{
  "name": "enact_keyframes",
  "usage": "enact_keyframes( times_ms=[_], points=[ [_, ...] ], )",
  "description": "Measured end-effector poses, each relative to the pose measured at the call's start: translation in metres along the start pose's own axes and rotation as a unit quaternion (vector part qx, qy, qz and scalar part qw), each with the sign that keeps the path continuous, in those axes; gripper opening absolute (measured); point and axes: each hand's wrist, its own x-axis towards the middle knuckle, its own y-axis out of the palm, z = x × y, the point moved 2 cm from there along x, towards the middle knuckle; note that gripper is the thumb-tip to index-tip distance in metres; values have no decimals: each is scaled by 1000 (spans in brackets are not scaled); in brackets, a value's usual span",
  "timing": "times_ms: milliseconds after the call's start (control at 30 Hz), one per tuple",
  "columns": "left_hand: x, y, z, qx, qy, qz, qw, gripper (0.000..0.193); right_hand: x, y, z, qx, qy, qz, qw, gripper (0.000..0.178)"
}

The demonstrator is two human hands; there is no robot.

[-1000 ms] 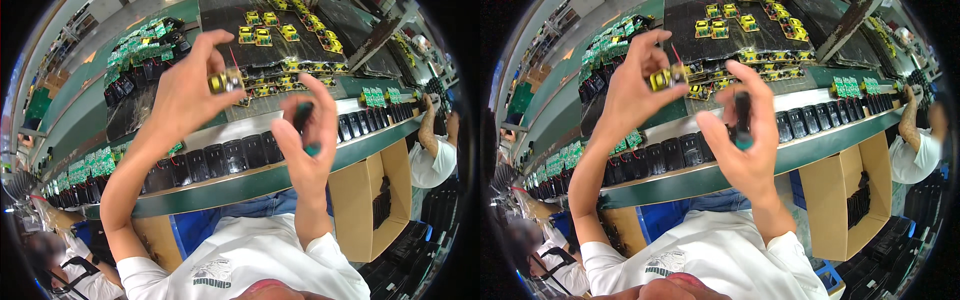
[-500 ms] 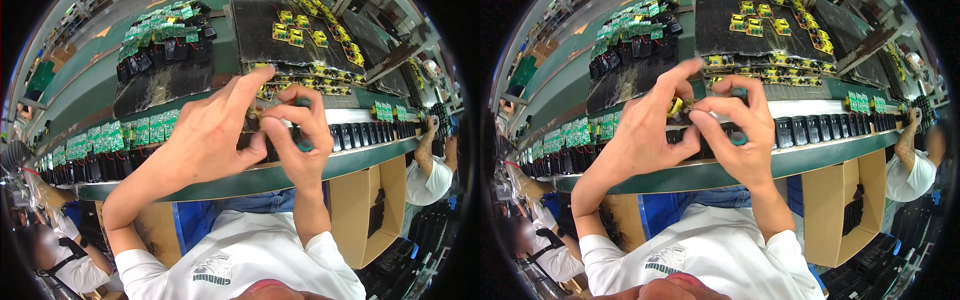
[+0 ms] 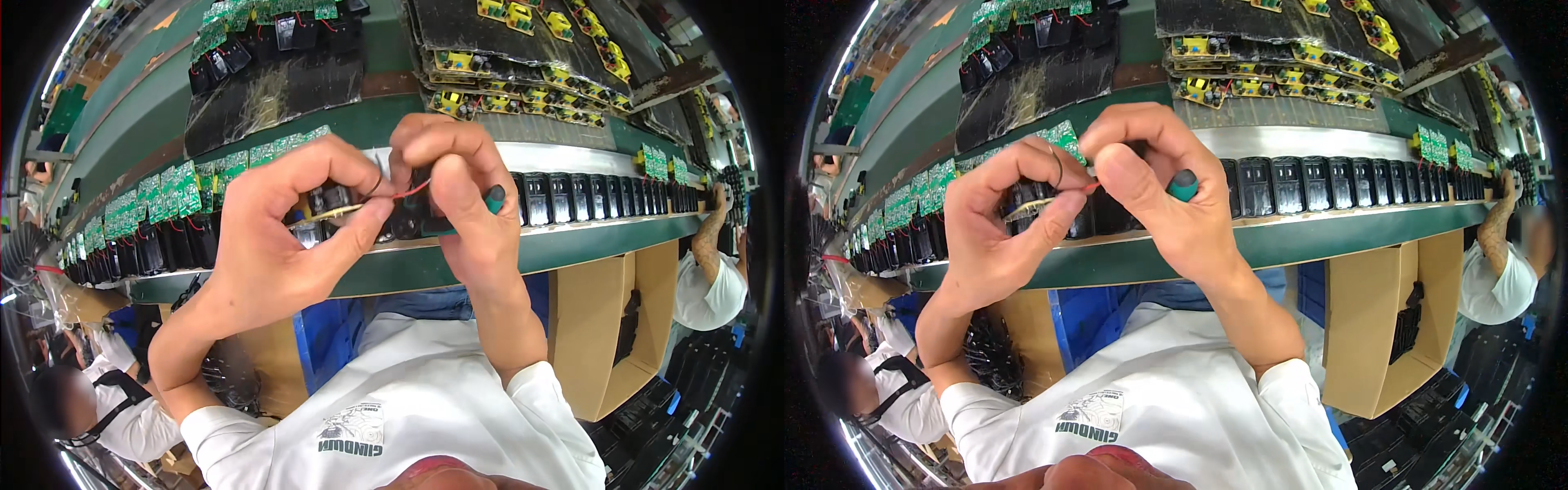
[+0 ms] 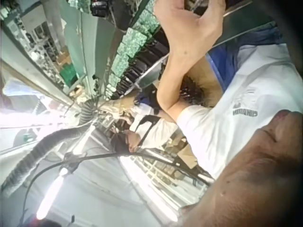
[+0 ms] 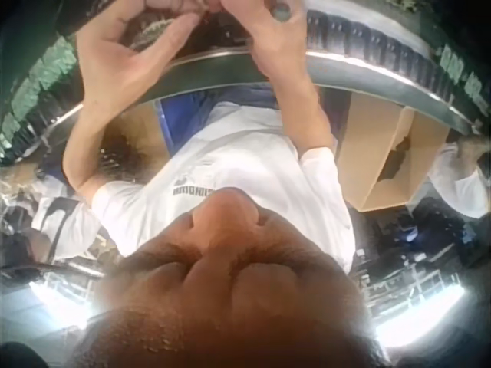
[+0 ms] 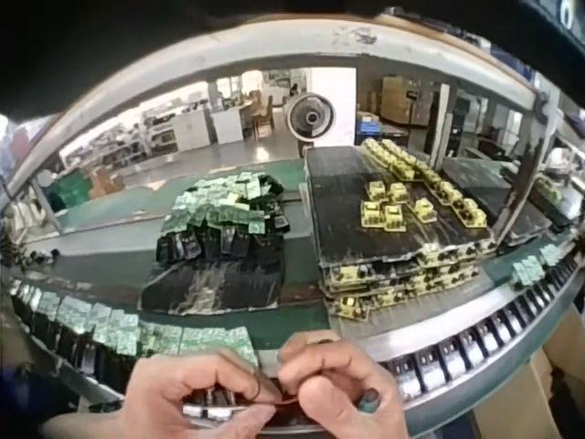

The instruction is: Placing small electronic components onto printed circuit boards on a moving assembly line.

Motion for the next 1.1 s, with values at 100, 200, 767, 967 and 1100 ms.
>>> enact_keyframes(
  times_ms=[100,200,767,967,1100],
  points=[
    [-14,-7,18,79,4,32,996,12,0,1,-10,20,7,-25,999,25],
    [-24,-8,39,156,16,69,985,14,-4,0,-19,36,7,-53,998,33],
    [-30,4,77,544,269,68,792,24,-35,10,-39,-46,-142,-31,988,36],
    [-32,7,77,563,271,70,777,22,-35,9,-40,-45,-139,-33,989,36],
    [-29,7,75,559,265,90,780,20,-36,8,-40,-37,-148,-30,988,33]
  ],
)
